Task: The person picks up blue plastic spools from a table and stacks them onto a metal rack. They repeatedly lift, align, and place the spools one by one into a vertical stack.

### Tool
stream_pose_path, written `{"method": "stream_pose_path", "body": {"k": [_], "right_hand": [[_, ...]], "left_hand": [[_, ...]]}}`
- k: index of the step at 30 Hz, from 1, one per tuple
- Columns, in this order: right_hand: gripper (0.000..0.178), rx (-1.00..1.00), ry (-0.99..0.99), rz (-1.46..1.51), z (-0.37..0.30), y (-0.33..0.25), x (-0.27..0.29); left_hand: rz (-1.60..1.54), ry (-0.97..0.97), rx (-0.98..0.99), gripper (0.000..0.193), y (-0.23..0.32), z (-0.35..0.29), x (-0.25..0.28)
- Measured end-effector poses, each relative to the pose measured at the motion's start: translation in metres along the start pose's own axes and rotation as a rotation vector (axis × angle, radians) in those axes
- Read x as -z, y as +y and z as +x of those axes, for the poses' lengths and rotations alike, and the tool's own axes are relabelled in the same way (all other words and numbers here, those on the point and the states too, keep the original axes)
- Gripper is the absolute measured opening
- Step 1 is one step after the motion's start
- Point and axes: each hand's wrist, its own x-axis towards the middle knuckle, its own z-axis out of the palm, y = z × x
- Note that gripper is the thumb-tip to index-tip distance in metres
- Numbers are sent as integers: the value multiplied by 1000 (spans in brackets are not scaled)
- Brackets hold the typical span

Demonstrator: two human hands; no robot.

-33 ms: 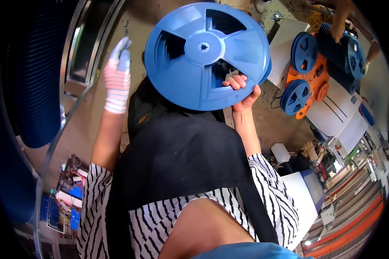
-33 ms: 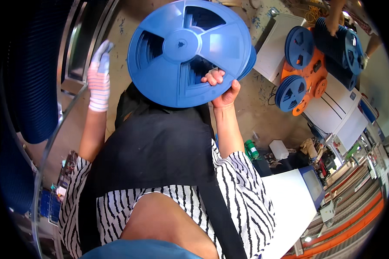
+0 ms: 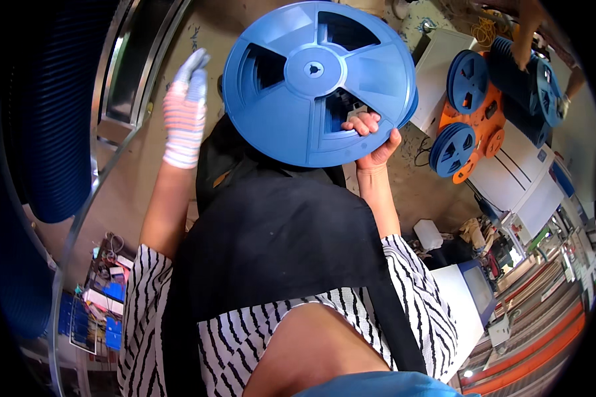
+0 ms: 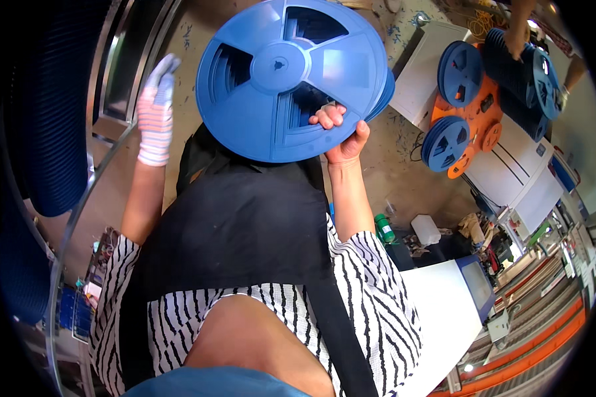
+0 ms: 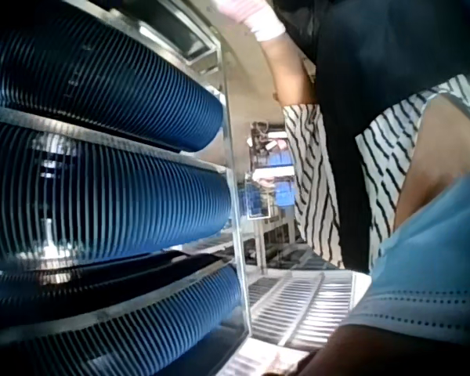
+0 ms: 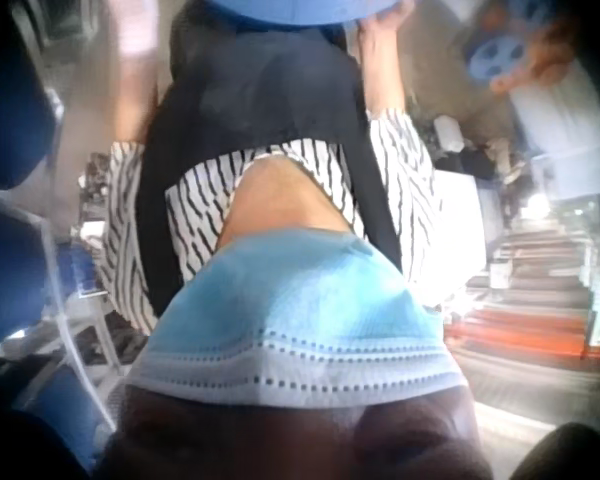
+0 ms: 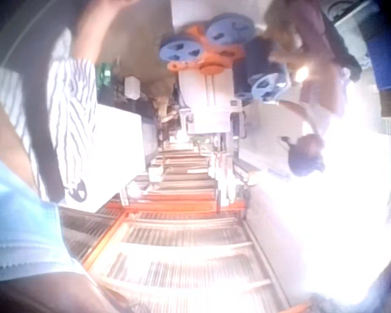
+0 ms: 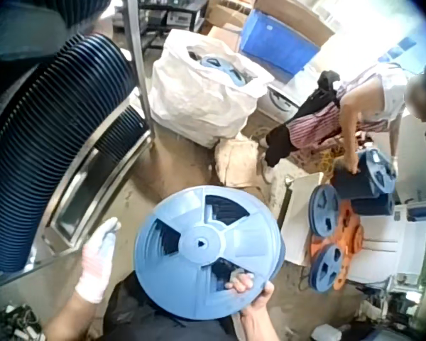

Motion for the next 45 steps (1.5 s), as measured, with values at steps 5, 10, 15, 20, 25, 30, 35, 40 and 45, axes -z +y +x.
{"method": "stream_pose_path", "body": {"k": [5,10,15,20,25,30,35,40,45], "right_hand": [[43,-48,-7,-98,6,-10,-6],[55,-114,-10,-377,1,-10,-22],[51,-139,130,-542,-2,-19,-53],[39,-101,107,-372,-11,-46,-31],[38,-91,74,-372,-24,-62,-25],[37,-83,-5,-376,-25,-69,-26],[38,-41,-53,-332,-29,-75,-17],[38,-54,-97,-243,-26,-80,-20],[36,-51,-160,-219,-22,-78,-17]], "left_hand": [[522,-324,-124,53,16,-6,-63],[504,-483,230,102,18,-26,-114],[-209,-423,392,92,-14,-36,-94],[-1192,-433,619,54,-22,-49,-44],[-1563,-399,502,75,-13,-66,-44],[-1771,-368,382,77,-11,-83,-50],[-1703,-413,335,79,-14,-83,-48],[-1634,-396,274,78,-24,-90,-39],[-1638,-362,197,75,-18,-88,3]]}}
